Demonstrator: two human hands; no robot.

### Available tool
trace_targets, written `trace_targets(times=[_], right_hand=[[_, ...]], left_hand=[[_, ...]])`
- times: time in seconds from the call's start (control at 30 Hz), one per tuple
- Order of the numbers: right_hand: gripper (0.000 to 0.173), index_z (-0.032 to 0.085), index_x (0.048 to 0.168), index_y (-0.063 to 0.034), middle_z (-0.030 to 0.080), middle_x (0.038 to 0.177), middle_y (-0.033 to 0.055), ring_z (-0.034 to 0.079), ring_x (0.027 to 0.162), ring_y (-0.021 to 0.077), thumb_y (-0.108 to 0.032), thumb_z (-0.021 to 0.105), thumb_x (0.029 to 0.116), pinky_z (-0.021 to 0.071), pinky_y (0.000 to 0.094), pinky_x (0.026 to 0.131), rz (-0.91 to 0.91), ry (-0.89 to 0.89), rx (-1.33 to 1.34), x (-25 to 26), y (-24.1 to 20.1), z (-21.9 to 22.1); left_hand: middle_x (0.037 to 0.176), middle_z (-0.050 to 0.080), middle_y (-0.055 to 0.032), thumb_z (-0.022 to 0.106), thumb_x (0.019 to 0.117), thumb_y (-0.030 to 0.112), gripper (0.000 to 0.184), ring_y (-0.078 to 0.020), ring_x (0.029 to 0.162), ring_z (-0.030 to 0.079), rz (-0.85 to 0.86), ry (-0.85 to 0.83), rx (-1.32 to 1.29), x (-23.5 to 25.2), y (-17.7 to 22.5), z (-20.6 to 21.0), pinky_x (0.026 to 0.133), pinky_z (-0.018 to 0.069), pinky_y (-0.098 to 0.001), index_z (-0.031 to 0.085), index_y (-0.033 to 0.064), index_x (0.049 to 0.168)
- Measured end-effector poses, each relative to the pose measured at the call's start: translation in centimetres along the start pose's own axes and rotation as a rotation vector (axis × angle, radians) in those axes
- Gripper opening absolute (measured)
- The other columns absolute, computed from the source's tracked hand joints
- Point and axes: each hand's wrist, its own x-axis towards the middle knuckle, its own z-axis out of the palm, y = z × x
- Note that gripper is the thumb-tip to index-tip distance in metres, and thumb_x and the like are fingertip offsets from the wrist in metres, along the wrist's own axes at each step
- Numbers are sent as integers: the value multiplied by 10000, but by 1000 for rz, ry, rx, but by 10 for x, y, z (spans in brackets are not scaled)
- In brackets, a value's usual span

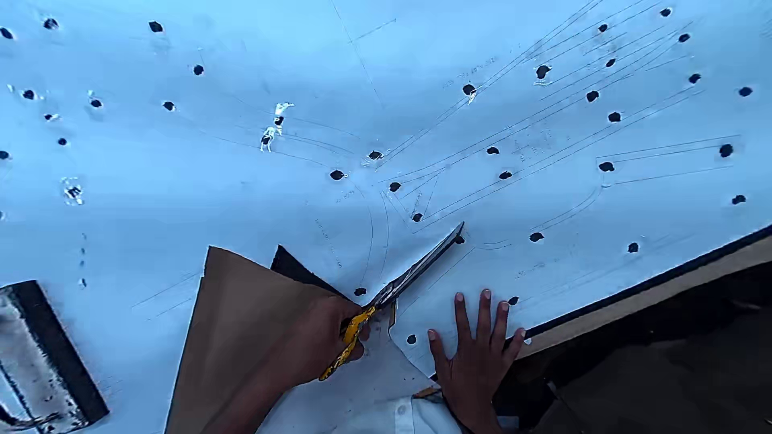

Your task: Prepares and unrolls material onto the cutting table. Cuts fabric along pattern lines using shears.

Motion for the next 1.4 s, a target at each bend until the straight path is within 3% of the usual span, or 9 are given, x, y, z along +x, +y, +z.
trace_targets(times=[0.07,0.13,0.2,0.33,0.5,0.7,0.83,1.07,1.4], right_hand=[[717,566,1475,-326,483,1569,93,328,1513,365,-741,257,979,101,690,1176,-5,9,7,1,0,0],[718,563,1476,-329,489,1564,98,337,1508,368,-745,258,976,104,690,1177,-6,8,0,1,0,-1],[713,549,1484,-339,481,1570,96,321,1517,359,-744,259,975,86,687,1181,-9,13,-5,2,1,1],[704,495,1516,-374,449,1597,63,276,1544,297,-748,245,975,49,661,1195,0,24,3,1,0,2],[706,458,1533,-393,426,1612,47,267,1549,270,-756,239,969,46,641,1205,10,29,6,-1,-1,3],[682,441,1537,-403,393,1633,13,238,1558,249,-743,257,975,51,629,1206,20,8,27,0,-2,-1],[669,440,1534,-406,389,1636,-5,243,1555,247,-730,238,985,48,640,1198,25,-17,50,-1,-3,-4],[669,371,1569,-407,324,1668,-29,185,1571,241,-719,243,991,27,629,1203,26,-31,88,-2,-3,-4],[663,349,1582,-405,313,1673,-45,197,1570,232,-707,246,1000,66,636,1205,40,4,138,-2,-3,0]], left_hand=[[839,730,13,783,847,80,133,-67,669,666,-1,-1,7,-1,2,-1,663,571,-254,726,77,967],[862,730,-4,780,863,137,145,-107,703,655,6,-6,87,-2,6,-2,692,551,-319,733,81,987],[871,723,-30,766,879,192,161,-157,731,653,10,-8,165,1,12,-5,717,538,-390,731,82,991],[878,731,-53,765,862,203,182,-187,754,676,22,-10,175,5,11,-5,736,548,-424,718,62,967],[817,738,-13,751,850,115,129,-121,658,708,-4,-12,0,8,8,-3,676,611,-312,699,53,950],[814,739,-71,780,819,184,227,-195,706,709,65,-20,128,7,13,-9,709,584,-423,706,17,954],[710,670,-59,802,774,212,268,-185,639,648,68,-24,192,12,27,-15,643,535,-412,681,9,900],[671,680,-37,797,714,182,233,-161,616,691,49,50,140,13,27,-9,625,582,-374,672,33,842],[752,710,-32,769,787,231,258,-163,674,710,68,-23,157,-2,42,-33,677,618,-386,713,32,942]])
